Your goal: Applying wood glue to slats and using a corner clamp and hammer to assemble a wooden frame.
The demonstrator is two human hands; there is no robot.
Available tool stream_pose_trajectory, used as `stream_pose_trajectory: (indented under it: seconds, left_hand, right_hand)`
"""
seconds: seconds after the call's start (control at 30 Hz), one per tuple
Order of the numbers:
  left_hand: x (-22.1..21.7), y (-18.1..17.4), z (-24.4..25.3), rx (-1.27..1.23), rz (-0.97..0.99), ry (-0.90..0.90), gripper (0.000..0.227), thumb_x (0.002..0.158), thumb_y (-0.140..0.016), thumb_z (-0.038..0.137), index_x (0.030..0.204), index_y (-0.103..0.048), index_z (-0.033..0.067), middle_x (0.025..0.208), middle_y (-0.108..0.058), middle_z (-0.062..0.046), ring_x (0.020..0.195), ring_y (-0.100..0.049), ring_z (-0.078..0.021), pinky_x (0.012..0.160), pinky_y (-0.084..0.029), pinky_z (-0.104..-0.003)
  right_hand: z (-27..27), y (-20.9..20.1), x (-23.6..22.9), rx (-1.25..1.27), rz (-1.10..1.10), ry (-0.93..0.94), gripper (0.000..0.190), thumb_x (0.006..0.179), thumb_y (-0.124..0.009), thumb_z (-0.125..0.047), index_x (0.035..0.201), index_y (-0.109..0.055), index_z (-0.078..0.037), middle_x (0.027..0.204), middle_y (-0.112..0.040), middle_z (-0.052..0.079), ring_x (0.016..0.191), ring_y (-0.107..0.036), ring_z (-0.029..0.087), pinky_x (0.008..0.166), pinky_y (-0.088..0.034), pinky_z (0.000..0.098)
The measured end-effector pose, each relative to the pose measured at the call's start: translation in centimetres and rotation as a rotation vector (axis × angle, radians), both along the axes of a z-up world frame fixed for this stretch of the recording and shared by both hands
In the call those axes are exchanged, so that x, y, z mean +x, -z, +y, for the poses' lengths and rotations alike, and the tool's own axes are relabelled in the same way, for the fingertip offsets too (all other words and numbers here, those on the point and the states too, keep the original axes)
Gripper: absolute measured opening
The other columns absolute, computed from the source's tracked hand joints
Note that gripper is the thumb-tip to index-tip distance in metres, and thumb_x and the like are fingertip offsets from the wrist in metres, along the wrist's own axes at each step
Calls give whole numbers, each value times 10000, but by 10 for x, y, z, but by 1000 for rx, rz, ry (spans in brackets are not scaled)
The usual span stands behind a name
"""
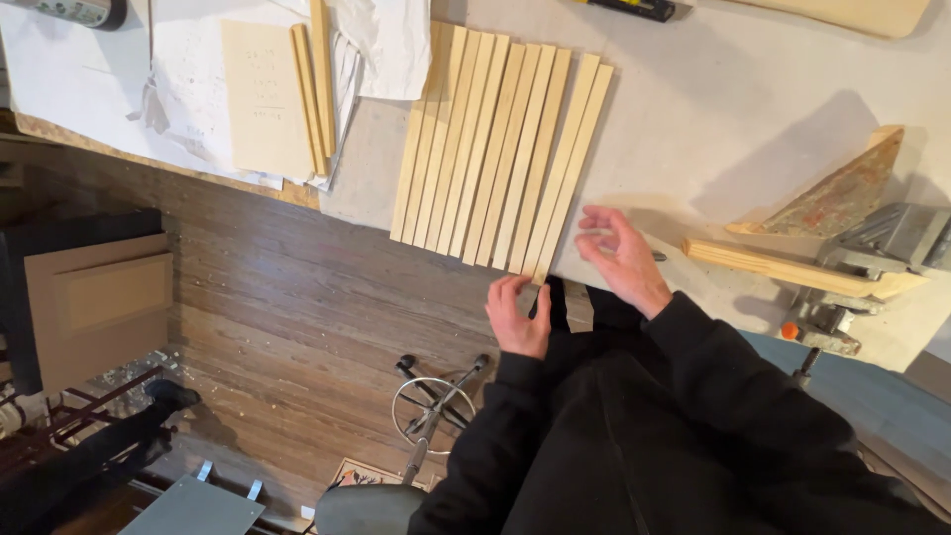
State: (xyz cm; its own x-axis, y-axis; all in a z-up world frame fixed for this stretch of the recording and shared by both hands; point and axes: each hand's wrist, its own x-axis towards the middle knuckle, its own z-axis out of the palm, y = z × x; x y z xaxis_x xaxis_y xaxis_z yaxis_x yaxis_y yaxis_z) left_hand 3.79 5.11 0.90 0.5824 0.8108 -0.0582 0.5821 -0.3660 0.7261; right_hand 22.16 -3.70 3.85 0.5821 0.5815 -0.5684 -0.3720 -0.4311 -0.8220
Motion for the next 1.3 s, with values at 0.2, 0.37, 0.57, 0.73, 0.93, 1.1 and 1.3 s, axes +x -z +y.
stream_pose_trajectory:
  seconds: [0.2,0.37,0.57,0.73,0.93,1.1,1.3]
  left_hand:
    - [-9,29,-14,-1215,-359,-728,450,882,-729,87,1286,-530,85,1184,-626,-73,1078,-633,-207,906,-540,-403]
    - [-1,23,-18,-1414,-724,-656,588,949,-641,4,1495,-420,-5,1375,-577,-92,1198,-584,-189,1003,-490,-344]
    - [3,22,-24,-1287,-818,-548,749,926,-631,-66,1589,-284,-27,1545,-468,-126,1410,-472,-217,1137,-408,-326]
    - [-4,24,-19,-1078,-572,-566,781,848,-718,-33,1519,-325,43,1500,-444,-122,1393,-448,-235,1116,-417,-362]
    - [16,-24,9,-25,-69,58,571,912,-794,124,1424,-544,83,1335,-547,-132,1245,-560,-286,1046,-477,-395]
    - [45,-23,24,160,74,211,661,875,-796,162,1469,-519,77,1290,-562,-109,1157,-569,-274,937,-434,-433]
    - [61,-18,28,189,132,226,701,859,-796,158,1488,-494,87,1303,-558,-99,1143,-570,-251,924,-419,-436]
  right_hand:
    - [32,1,32,40,-49,52,633,958,-686,-173,1504,-413,-5,1359,-557,135,1053,-693,224,845,-628,360]
    - [45,0,22,94,31,102,679,948,-693,-157,1526,-368,-11,1380,-550,138,1094,-690,232,868,-632,347]
    - [43,-9,6,131,76,111,665,955,-695,-166,1541,-408,-38,1424,-555,140,1200,-650,249,948,-594,362]
    - [37,-11,16,-78,-147,-69,696,926,-708,-193,1540,-404,-73,1416,-573,100,1206,-644,234,984,-559,397]
    - [58,7,86,-13,-624,-41,631,931,-714,-94,1505,-464,-23,1389,-530,143,1120,-657,231,818,-617,344]
    - [84,28,143,-66,-779,-112,585,957,-742,-56,1489,-508,4,1301,-532,162,972,-677,245,833,-590,367]
    - [87,23,154,-66,-613,-65,217,996,-748,-95,1157,-655,18,1084,-674,117,912,-720,174,798,-616,328]
